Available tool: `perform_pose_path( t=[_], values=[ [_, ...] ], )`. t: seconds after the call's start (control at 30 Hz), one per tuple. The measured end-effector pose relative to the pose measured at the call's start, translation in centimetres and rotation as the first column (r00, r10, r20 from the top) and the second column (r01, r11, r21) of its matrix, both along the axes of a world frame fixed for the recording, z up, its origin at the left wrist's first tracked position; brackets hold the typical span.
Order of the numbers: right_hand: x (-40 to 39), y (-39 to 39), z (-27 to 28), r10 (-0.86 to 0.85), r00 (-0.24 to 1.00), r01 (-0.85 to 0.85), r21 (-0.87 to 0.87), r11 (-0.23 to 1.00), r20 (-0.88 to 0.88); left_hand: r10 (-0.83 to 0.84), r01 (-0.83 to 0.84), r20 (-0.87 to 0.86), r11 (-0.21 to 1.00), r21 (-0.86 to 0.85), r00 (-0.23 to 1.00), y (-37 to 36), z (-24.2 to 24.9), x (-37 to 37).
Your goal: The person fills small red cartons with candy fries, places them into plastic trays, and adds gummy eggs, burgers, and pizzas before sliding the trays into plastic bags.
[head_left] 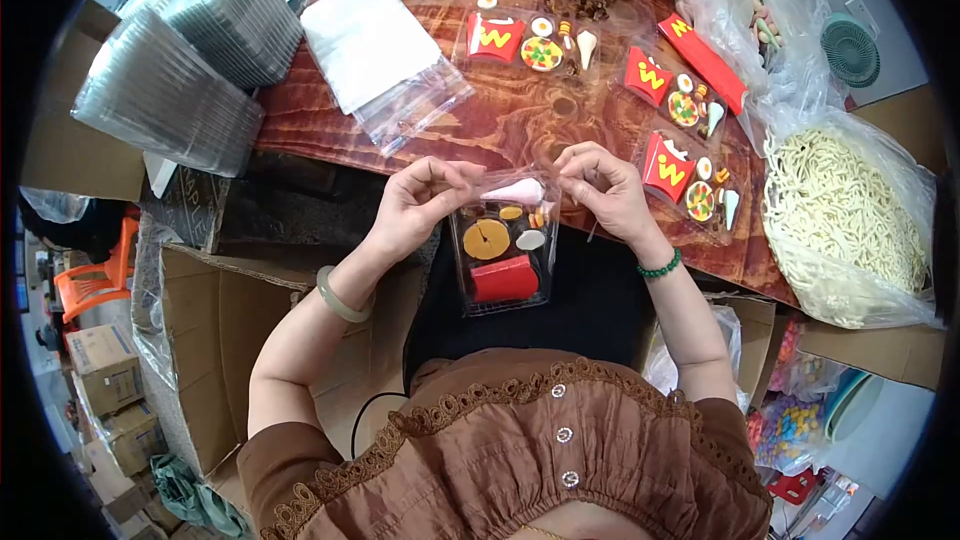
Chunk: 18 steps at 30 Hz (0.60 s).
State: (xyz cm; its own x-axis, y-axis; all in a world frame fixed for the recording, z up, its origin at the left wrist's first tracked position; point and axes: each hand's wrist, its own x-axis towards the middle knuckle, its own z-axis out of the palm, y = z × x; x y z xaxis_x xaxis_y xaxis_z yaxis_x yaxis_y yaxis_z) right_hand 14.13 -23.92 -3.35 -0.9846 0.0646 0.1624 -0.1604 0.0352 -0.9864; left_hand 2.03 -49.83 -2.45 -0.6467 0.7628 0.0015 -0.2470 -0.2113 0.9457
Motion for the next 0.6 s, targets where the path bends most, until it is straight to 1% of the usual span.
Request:
perform_pose_path(
  t=[0.03, 0.07, 0.1, 0.13, 0.17, 0.2, 0.23, 0.27, 0.3, 0.33, 0.37, 0.4, 0.43, 0.5, 0.53, 0.57, 0.6],
  values=[
    [0.0, 0.0, 0.2, 0.000, 1.000, 0.000, 0.008, 1.000, 0.007, -0.001, 0.001, 0.001, 1.000, -0.001, 1.000, -0.2, -0.1, -0.2],
    [0.1, 0.1, 0.5, -0.001, 1.000, 0.001, 0.006, 1.000, 0.009, -0.017, 0.017, -0.073, 1.000, 0.011, 0.997, -0.6, -0.1, -0.4],
    [0.2, 0.2, 0.8, 0.016, 0.995, -0.007, 0.087, 0.996, -0.097, -0.031, 0.034, -0.146, 0.999, 0.022, 0.989, -1.0, -0.2, -0.6],
    [0.3, 0.2, 1.3, 0.041, 0.979, -0.007, 0.166, 0.986, -0.201, -0.031, 0.034, -0.143, 0.999, 0.019, 0.989, -1.4, -0.3, -0.8],
    [0.5, 0.5, 1.4, 0.042, 0.979, -0.009, 0.164, 0.986, -0.198, -0.072, 0.065, -0.279, 0.997, -0.034, 0.958, -1.8, -0.3, -1.1],
    [0.9, 1.0, 1.4, 0.083, 0.978, -0.030, 0.265, 0.964, -0.189, -0.116, 0.087, -0.406, 0.992, -0.090, 0.907, -2.2, -0.3, -1.4],
    [1.1, 1.2, 1.7, 0.123, 0.977, -0.052, 0.364, 0.930, -0.176, -0.115, 0.085, -0.401, 0.992, -0.092, 0.909, -2.6, -0.3, -1.5],
    [1.3, 1.3, 2.1, 0.130, 0.972, -0.035, 0.431, 0.902, -0.193, -0.146, 0.108, -0.385, 0.987, -0.118, 0.911, -2.9, -0.3, -1.7],
    [1.3, 1.3, 2.4, 0.129, 0.973, -0.035, 0.429, 0.903, -0.191, -0.178, 0.133, -0.368, 0.981, -0.144, 0.913, -3.0, -0.3, -1.9],
    [1.3, 1.4, 2.5, 0.141, 0.971, -0.038, 0.454, 0.890, -0.195, -0.115, 0.107, -0.226, 0.993, -0.046, 0.967, -2.6, -0.4, -1.9],
    [1.3, 1.5, 2.6, 0.153, 0.968, -0.041, 0.479, 0.877, -0.197, -0.062, 0.066, -0.073, 0.997, 0.048, 0.995, -2.1, -0.5, -1.8],
    [1.3, 1.6, 2.6, 0.151, 0.969, -0.040, 0.479, 0.877, -0.196, -0.045, 0.029, 0.105, 0.989, 0.148, 0.993, -1.6, -0.5, -1.9],
    [1.3, 1.6, 2.5, 0.157, 0.966, -0.039, 0.486, 0.873, -0.205, -0.047, 0.030, 0.107, 0.988, 0.149, 0.993, -0.9, 0.0, -1.7],
    [1.3, 1.8, 2.5, 0.164, 0.964, -0.039, 0.495, 0.868, -0.211, 0.023, -0.037, 0.238, 0.998, 0.057, 0.971, 0.5, 1.0, -1.2],
    [1.3, 1.8, 2.5, 0.170, 0.962, -0.039, 0.505, 0.862, -0.216, 0.000, 0.013, 0.233, 0.998, -0.054, 0.973, 1.0, 1.1, -1.1],
    [1.4, 1.9, 2.5, 0.174, 0.960, -0.037, 0.515, 0.857, -0.220, -0.002, 0.015, 0.235, 0.999, -0.052, 0.972, 1.3, 1.4, -1.0],
    [1.5, 2.0, 2.5, 0.170, 0.961, -0.034, 0.516, 0.856, -0.218, -0.060, 0.106, 0.278, 0.982, -0.154, 0.959, 1.6, 1.7, -1.0]
  ],
)
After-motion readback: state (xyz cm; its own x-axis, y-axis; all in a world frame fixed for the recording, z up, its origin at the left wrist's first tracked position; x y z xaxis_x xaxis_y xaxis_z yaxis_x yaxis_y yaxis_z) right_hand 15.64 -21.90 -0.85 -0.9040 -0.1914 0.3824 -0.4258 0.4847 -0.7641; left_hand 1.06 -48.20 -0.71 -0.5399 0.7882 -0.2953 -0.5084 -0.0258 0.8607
